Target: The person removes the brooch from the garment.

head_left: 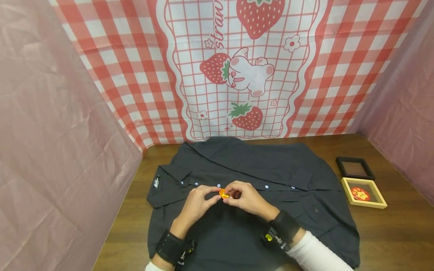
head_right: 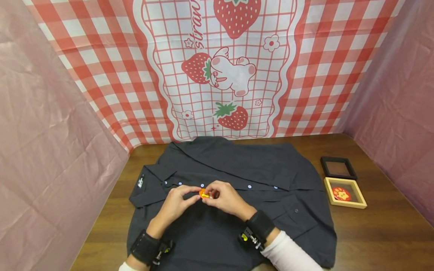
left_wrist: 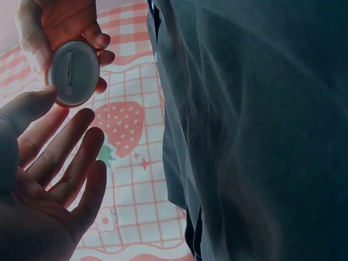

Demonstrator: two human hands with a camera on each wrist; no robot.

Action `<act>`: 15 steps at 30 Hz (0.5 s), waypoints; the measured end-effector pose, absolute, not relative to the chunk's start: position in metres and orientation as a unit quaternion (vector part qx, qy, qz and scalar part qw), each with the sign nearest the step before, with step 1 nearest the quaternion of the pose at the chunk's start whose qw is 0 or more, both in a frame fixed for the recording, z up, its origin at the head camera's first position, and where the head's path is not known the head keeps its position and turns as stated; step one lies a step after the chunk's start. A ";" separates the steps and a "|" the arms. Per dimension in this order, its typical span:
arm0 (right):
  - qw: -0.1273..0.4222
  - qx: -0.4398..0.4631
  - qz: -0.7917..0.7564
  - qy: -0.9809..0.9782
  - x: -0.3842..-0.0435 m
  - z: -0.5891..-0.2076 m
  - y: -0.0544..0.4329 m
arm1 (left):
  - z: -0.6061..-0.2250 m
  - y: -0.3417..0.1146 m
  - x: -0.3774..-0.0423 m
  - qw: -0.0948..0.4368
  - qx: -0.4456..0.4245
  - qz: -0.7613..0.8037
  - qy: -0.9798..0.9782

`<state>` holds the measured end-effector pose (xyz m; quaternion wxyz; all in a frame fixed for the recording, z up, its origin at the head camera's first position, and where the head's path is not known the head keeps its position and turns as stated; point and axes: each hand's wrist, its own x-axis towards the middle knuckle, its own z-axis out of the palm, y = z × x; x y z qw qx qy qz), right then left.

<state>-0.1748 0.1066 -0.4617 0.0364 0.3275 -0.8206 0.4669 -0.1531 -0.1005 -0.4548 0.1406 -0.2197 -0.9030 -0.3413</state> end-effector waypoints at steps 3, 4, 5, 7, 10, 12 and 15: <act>0.045 0.330 0.461 -0.822 -0.175 -0.461 0.106 | -0.454 -0.101 -0.153 0.142 -0.217 -0.334 -0.906; 0.049 0.331 0.457 -0.824 -0.174 -0.460 0.106 | -0.454 -0.101 -0.153 0.140 -0.217 -0.332 -0.907; 0.053 0.331 0.452 -0.827 -0.174 -0.460 0.106 | -0.454 -0.101 -0.153 0.139 -0.217 -0.330 -0.908; 0.061 0.331 0.439 -0.833 -0.172 -0.460 0.107 | -0.454 -0.101 -0.153 0.133 -0.218 -0.329 -0.909; 0.073 0.331 0.422 -0.841 -0.169 -0.460 0.107 | -0.454 -0.101 -0.153 0.126 -0.220 -0.326 -0.911; 0.082 0.333 0.414 -0.843 -0.168 -0.460 0.108 | -0.455 -0.101 -0.152 0.123 -0.220 -0.324 -0.912; 0.093 0.331 0.406 -0.847 -0.166 -0.460 0.108 | -0.454 -0.102 -0.153 0.117 -0.220 -0.320 -0.914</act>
